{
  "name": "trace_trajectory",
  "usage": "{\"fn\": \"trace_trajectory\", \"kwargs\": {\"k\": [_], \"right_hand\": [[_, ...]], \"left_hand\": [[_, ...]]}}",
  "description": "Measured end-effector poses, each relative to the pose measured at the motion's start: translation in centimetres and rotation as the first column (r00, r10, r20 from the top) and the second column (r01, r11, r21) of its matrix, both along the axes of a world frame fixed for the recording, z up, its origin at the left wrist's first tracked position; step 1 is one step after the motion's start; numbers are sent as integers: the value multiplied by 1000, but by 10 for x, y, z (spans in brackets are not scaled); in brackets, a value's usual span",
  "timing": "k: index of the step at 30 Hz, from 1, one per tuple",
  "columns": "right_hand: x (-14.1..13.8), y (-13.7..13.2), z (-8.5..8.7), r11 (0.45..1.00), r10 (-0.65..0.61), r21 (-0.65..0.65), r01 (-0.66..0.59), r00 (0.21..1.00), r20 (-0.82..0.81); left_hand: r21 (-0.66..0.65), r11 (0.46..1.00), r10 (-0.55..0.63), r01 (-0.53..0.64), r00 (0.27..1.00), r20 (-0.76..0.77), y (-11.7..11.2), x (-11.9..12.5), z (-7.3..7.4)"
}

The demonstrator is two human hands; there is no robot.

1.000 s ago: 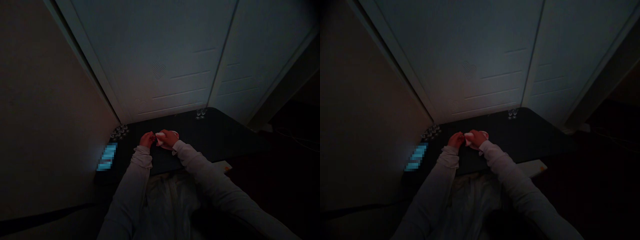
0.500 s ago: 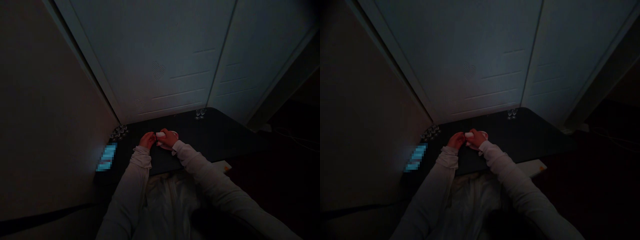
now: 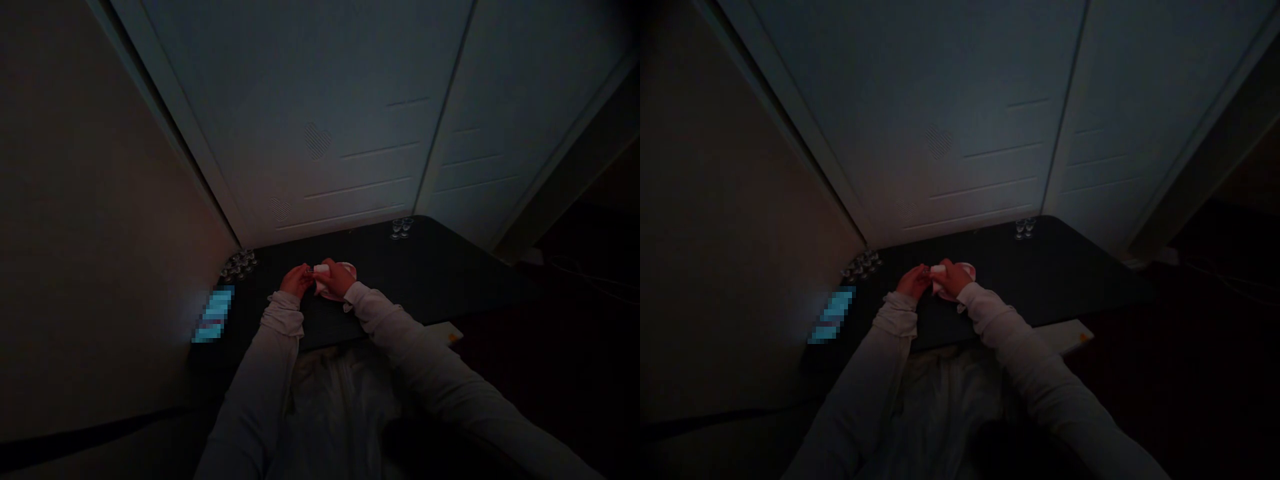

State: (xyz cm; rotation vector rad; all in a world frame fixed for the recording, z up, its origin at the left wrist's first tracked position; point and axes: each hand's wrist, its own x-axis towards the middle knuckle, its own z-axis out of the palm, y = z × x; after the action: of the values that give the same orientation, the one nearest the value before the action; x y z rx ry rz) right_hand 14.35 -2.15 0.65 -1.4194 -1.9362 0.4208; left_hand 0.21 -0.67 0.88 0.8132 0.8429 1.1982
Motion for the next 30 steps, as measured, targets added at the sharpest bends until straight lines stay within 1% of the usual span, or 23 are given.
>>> {"fn": "trace_trajectory", "kwargs": {"k": [4, 11, 19, 26, 30], "right_hand": [[0, -2, 3, 1000, -6, -14, 6, 1000, -6], [-1, -2, 3, 1000, -4, 26, 4, 1000, -22], [0, -1, 3, 998, -3, 67, 4, 1000, -20], [-1, -2, 3, 999, -1, 38, 1, 1000, 15], [0, -3, 3, 1000, 10, 25, -10, 1000, 11]], "left_hand": [[0, 1000, 1, -1, 1000, -2, 0, 1, 1], [6, 1000, 7, -7, 999, -41, -4, 2, 5], [22, 1000, -5, 6, 1000, -26, -1, 1, 1], [16, 1000, -19, 20, 999, -42, -1, 1, 2], [9, 1000, 2, -2, 999, -33, -2, 1, 2]]}}
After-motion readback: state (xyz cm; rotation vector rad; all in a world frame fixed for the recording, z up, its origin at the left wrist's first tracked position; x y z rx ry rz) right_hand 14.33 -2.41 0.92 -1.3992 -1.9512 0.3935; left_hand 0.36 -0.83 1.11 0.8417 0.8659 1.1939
